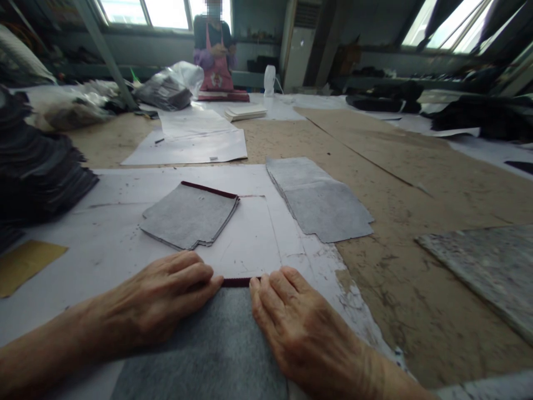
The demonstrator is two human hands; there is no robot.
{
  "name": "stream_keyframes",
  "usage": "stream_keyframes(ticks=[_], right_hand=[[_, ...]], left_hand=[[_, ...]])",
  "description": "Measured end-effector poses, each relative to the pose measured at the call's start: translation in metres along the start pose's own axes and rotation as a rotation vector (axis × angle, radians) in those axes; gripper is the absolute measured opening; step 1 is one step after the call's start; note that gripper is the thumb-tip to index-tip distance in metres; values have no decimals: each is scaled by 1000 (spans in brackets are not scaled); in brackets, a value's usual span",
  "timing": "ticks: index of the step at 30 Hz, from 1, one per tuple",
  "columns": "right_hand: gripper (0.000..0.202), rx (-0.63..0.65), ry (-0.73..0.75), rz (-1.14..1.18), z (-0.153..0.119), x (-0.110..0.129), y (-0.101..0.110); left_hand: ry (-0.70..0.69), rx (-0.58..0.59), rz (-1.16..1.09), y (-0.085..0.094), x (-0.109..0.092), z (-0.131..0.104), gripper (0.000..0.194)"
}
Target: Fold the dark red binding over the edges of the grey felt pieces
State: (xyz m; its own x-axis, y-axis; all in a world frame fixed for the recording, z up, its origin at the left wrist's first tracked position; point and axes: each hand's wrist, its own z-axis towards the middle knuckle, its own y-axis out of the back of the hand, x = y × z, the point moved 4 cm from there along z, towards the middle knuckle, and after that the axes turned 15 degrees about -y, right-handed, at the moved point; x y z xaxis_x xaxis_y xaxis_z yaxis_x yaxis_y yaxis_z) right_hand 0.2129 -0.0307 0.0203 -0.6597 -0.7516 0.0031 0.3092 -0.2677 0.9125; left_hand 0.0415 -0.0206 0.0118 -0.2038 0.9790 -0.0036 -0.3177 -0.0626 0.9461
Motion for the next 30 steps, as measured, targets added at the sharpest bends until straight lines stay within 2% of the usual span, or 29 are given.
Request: stream_keyframes(ticks=[2, 4, 6, 8, 10, 13, 17, 19, 25, 30], right_hand=[[32, 24, -98, 122, -1, -6, 3], [30, 47, -277, 272, -1, -20, 7], [25, -9, -485, 328, 0, -34, 14], [21, -124, -583, 276, 4, -38, 21], [24, -189, -503, 211, 10, -25, 21], [28, -156, -295, 184, 20, 10, 5], [31, -130, -216, 134, 25, 36, -16], [31, -115, -210, 120, 24, 36, -21], [31, -118, -194, 149, 21, 28, -18], [34, -137, -176, 140, 25, 27, -17]], left_hand=[[6, -8, -4, 1, 0, 0, 27], [9, -17, -14, 1, -1, 0, 27], [11, -25, -27, 2, -1, -1, 29], [10, -29, -41, 2, -2, -1, 30], [14, -23, -48, 1, -2, -2, 29], [26, -24, -44, -1, -3, -2, 26], [29, -18, -61, -3, -2, -2, 24], [33, -21, -85, -2, 0, -3, 22], [191, -203, -226, 12, 10, -26, 28], [257, -255, -231, 20, 8, -44, 26]])
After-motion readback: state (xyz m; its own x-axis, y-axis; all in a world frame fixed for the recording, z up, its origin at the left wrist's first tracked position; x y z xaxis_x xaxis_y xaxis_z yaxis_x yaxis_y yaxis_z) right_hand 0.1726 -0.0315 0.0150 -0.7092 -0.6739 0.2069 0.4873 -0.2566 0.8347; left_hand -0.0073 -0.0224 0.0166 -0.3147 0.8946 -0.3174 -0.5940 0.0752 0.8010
